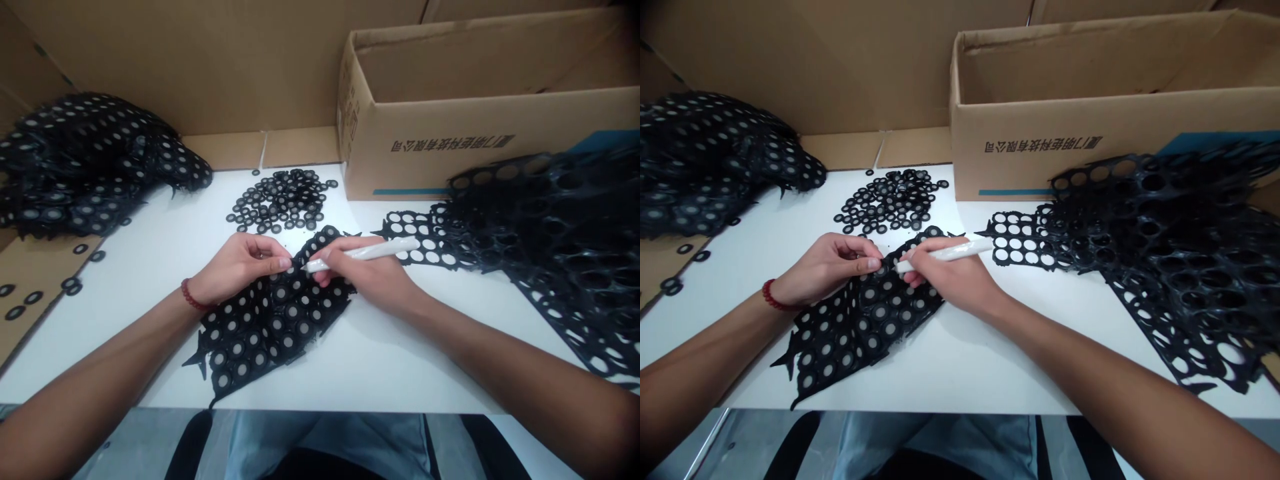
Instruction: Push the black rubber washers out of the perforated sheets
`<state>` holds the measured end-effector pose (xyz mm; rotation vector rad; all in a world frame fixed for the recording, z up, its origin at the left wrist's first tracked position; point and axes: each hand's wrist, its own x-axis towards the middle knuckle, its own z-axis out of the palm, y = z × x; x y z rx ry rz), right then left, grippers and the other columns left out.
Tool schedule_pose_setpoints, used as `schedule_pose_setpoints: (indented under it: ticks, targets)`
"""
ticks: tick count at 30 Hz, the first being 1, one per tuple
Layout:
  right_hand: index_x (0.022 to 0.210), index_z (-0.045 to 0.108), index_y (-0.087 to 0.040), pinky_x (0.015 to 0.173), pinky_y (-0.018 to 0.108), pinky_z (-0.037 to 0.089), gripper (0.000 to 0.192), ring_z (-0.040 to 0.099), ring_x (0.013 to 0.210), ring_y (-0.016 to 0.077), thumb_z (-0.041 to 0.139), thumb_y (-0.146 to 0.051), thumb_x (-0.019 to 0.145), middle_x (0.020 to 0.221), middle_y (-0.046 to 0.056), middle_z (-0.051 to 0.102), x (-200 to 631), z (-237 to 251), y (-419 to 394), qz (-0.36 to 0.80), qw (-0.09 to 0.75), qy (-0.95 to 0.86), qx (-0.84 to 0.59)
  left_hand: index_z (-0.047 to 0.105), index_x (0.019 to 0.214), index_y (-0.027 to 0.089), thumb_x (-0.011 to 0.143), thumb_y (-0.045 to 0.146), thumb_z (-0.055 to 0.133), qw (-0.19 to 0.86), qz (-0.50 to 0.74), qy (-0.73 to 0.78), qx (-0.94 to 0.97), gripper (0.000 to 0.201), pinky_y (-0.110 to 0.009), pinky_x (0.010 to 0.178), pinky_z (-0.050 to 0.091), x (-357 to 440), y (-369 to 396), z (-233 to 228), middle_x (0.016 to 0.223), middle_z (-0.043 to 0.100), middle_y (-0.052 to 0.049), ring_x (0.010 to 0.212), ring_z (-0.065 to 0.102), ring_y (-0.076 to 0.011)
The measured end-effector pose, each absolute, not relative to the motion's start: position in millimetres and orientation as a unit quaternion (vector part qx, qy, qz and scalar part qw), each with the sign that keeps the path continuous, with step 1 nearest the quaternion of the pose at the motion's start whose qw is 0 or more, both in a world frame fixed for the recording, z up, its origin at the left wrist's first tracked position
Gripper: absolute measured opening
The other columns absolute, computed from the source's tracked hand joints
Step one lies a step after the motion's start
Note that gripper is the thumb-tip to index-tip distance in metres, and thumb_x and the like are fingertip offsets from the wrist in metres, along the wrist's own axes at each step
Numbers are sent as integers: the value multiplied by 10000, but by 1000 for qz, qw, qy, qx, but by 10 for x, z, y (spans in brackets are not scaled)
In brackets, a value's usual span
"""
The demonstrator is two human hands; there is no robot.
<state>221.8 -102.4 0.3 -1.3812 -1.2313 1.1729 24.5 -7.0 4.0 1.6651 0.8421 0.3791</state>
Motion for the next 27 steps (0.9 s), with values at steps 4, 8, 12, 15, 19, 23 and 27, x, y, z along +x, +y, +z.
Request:
schedule_pose_setpoints:
  ticks: [4,8,12,15,19,23,27]
  targets:
    - [748,695,-153,654,264,520,168,652,628,142,558,-239,794,656,34,694,2262,46,-978,469,488,-473,-565,696,829,169,732,341,692,531,115,391,743,197,-226,667,456,242,-84,146,791,702,-7,661,597,-120]
    - [749,699,-152,645,262,517,176,653,633,146,557,-242,798,662,35,694,2267,51,-980,459,481,-490,-564,706,865,178,758,420,641,485,101,420,761,273,-263,757,457,302,-100,119,905,716,-27,815,628,-175]
    - [760,705,-148,644,258,517,173,656,629,142,570,-247,804,676,36,701,2252,41,-985,442,484,-494,-571,679,825,162,769,439,617,449,134,426,774,289,-275,723,443,340,-85,44,848,694,-32,778,600,-171]
    - [809,720,-161,659,244,516,176,672,660,138,578,-264,817,701,27,716,2259,29,-980,430,484,-508,-568,662,826,157,796,414,593,438,135,389,799,267,-270,725,428,338,-77,36,832,669,-24,762,572,-155]
    - [874,731,-188,689,240,521,203,685,722,140,577,-314,836,742,17,731,2290,4,-972,409,474,-558,-545,663,850,155,815,403,579,464,134,353,801,263,-261,755,424,329,-73,39,866,660,-24,791,562,-147]
    - [889,731,-191,692,255,533,213,691,735,152,579,-331,837,749,24,734,2302,-3,-970,404,466,-559,-553,673,834,154,788,394,623,504,152,347,776,250,-243,763,430,329,-64,4,858,666,-19,803,569,-140]
    - [895,732,-189,714,279,544,214,695,748,165,588,-332,828,773,38,737,2291,1,-977,407,471,-553,-554,680,838,154,765,377,658,539,172,353,745,235,-233,777,434,331,-56,-25,865,675,-15,799,578,-131]
